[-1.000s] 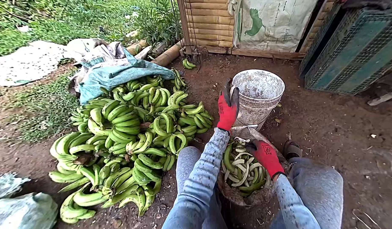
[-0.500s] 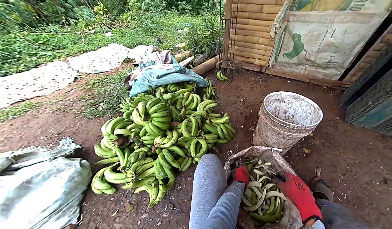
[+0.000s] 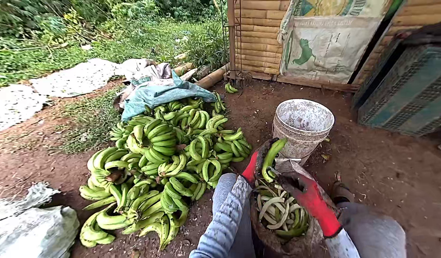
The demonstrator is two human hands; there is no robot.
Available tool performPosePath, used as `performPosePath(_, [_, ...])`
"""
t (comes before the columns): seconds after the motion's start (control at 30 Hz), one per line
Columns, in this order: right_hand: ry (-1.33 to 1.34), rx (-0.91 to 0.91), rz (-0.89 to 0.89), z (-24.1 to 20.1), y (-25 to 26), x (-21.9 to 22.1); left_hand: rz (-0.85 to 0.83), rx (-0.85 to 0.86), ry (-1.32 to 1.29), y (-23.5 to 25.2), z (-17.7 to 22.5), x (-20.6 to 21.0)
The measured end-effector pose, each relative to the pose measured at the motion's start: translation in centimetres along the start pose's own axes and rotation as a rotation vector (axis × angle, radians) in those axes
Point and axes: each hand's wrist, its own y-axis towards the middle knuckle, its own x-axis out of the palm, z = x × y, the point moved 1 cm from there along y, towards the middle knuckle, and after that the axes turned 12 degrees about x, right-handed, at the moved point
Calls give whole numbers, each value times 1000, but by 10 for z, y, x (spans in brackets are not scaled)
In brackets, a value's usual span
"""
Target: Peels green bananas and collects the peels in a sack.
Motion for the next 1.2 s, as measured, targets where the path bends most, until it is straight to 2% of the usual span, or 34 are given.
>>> performPosePath(0.1, [-258,30,-50,-1,5,10,-1,-50,-72,-16,-3,4])
performPosePath(0.17, [-360,66,68,7,16,10,-54,3,-51,-31,-19,3])
performPosePath(0.27, [-353,220,331,26,43,-3,3,35,188,-50,-45,2])
performPosePath(0.33, [-276,274,410,34,52,-15,130,4,202,-54,-49,1])
performPosePath(0.37, [-210,244,387,30,50,-17,223,5,149,-50,-46,-2])
performPosePath(0.43, [-94,148,215,17,33,-7,352,32,40,-38,-43,-10])
performPosePath(0.53, [-20,95,-164,6,11,13,366,31,-39,-24,-37,-13])
performPosePath(0.57, [-52,101,-199,7,11,19,337,2,-52,-26,-38,-12])
performPosePath(0.63, [-227,136,-74,14,21,21,248,-60,-30,-40,-42,-8])
performPosePath(0.73, [-380,160,262,24,44,9,31,-74,228,-54,-41,-2])
performPosePath(0.8, [-335,164,384,26,49,0,-36,-67,355,-56,-40,-1])
performPosePath(0.83, [-280,138,393,24,46,-3,-2,-62,366,-55,-42,-2])
performPosePath(0.9, [-165,87,306,19,33,3,152,-18,297,-48,-43,-8])
performPosePath(0.97, [-95,77,103,12,14,17,341,61,153,-35,-42,-10])
performPosePath(1.03, [-160,69,-57,8,4,30,462,115,54,-24,-40,-10])
performPosePath(1.07, [-219,65,-55,9,5,34,475,116,15,-23,-39,-10])
performPosePath(1.13, [-335,66,69,19,18,32,365,73,-43,-33,-41,-6])
performPosePath(1.2, [-386,103,246,30,40,14,57,21,102,-48,-41,-5])
